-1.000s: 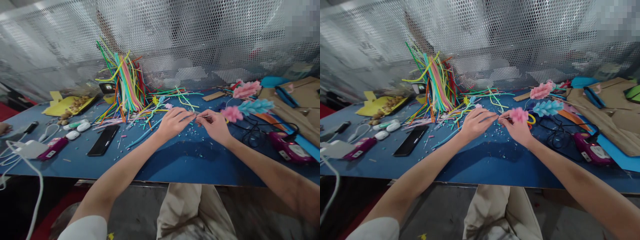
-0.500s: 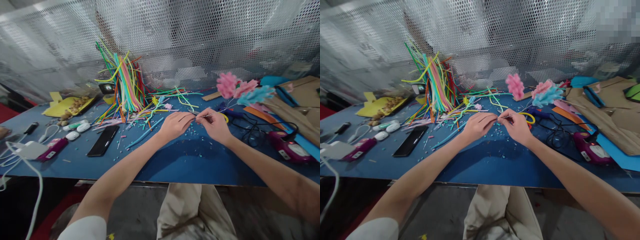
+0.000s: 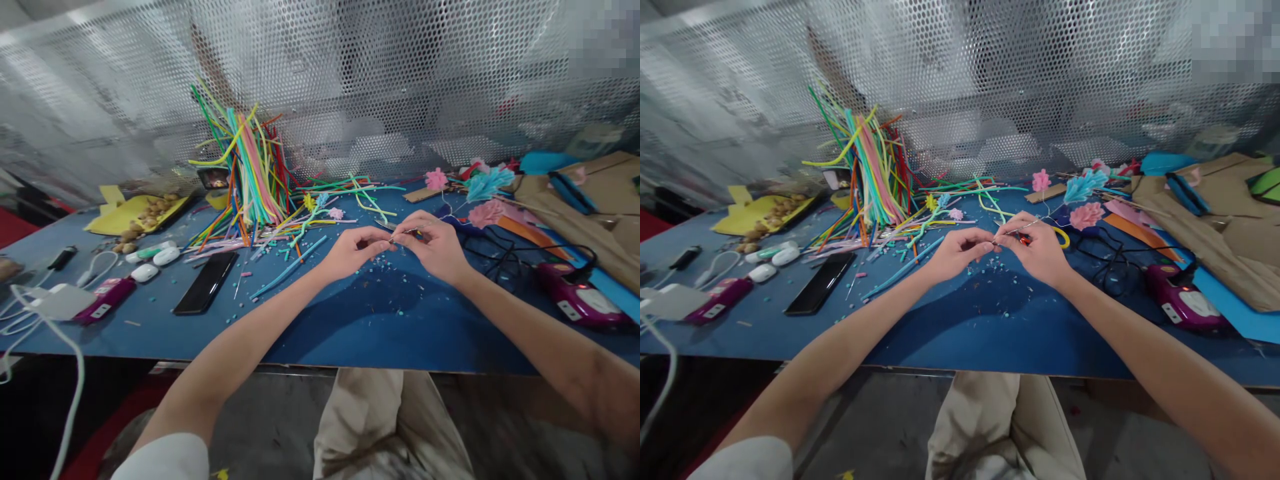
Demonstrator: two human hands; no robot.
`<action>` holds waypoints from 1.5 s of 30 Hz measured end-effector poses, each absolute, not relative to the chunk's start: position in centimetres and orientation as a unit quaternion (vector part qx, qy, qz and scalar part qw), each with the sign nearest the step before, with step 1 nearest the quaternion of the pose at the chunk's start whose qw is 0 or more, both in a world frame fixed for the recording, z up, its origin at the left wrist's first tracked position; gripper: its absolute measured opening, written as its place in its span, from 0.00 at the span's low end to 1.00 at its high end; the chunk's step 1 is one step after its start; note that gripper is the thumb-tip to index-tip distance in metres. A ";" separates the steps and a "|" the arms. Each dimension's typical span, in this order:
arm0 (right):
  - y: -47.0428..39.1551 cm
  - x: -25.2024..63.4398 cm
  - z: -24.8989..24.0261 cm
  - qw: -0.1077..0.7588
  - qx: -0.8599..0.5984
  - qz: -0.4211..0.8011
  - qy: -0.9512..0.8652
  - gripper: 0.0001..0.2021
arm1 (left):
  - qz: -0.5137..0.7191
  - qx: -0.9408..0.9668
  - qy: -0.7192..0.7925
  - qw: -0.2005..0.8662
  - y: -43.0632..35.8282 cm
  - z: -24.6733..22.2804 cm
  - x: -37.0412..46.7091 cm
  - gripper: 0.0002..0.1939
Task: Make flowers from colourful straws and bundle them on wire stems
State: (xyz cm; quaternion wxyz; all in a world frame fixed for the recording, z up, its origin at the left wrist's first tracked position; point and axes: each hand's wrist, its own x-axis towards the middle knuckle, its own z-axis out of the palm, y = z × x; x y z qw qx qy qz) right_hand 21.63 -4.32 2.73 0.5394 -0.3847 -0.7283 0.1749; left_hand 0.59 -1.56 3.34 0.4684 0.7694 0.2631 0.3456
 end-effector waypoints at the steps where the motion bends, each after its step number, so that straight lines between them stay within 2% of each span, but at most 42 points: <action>1: -4.2 21.7 2.7 0.539 -0.382 0.181 -0.729 0.05 | 0.338 0.754 0.254 0.503 -1.6 3.4 0.6 0.18; 6: -4.0 21.7 2.4 0.538 -0.358 0.182 -0.741 0.04 | 0.300 0.678 0.227 0.632 -1.9 3.7 0.9 0.18; 10: -4.0 21.6 2.2 0.551 -0.350 0.188 -0.734 0.04 | 0.292 0.677 0.211 0.642 -2.0 3.7 0.9 0.20; 12: -4.0 21.6 2.1 0.561 -0.363 0.189 -0.719 0.04 | 0.317 0.725 0.193 0.580 -1.9 3.5 0.9 0.23; 15: -3.9 21.5 1.9 0.570 -0.397 0.169 -0.699 0.05 | 0.377 0.807 0.200 0.407 -1.8 2.9 0.9 0.25; 18: -3.8 21.5 1.8 0.570 -0.413 0.145 -0.695 0.05 | 0.413 0.832 0.250 0.273 -1.8 2.3 1.0 0.21; 20: -3.8 21.4 1.8 0.570 -0.414 0.141 -0.695 0.05 | 0.419 0.826 0.274 0.260 -1.9 2.2 1.0 0.17; 25: -3.8 21.5 2.0 0.568 -0.407 0.165 -0.696 0.04 | 0.424 0.767 0.310 0.370 -2.1 3.1 0.9 0.16; 32: -4.6 21.2 2.8 0.569 -0.351 0.221 -0.710 0.04 | 0.364 0.585 0.306 0.657 -1.9 3.5 1.4 0.22; 35: -4.8 21.0 2.9 0.583 -0.360 0.217 -0.695 0.05 | 0.352 0.561 0.312 0.681 -1.7 3.3 1.5 0.22; 38: -4.6 21.1 2.7 0.595 -0.407 0.215 -0.659 0.08 | 0.422 0.620 0.331 0.573 -1.5 3.4 1.2 0.22; 41: -4.4 21.1 2.4 0.596 -0.443 0.207 -0.637 0.09 | 0.487 0.745 0.333 0.312 -1.3 3.5 0.6 0.22; 43: -4.4 21.1 2.3 0.589 -0.454 0.191 -0.641 0.09 | 0.478 0.821 0.287 0.124 -1.3 3.4 0.3 0.23; 45: -4.5 20.9 2.3 0.582 -0.451 0.178 -0.652 0.09 | 0.452 0.862 0.229 -0.004 -1.3 3.1 0.1 0.21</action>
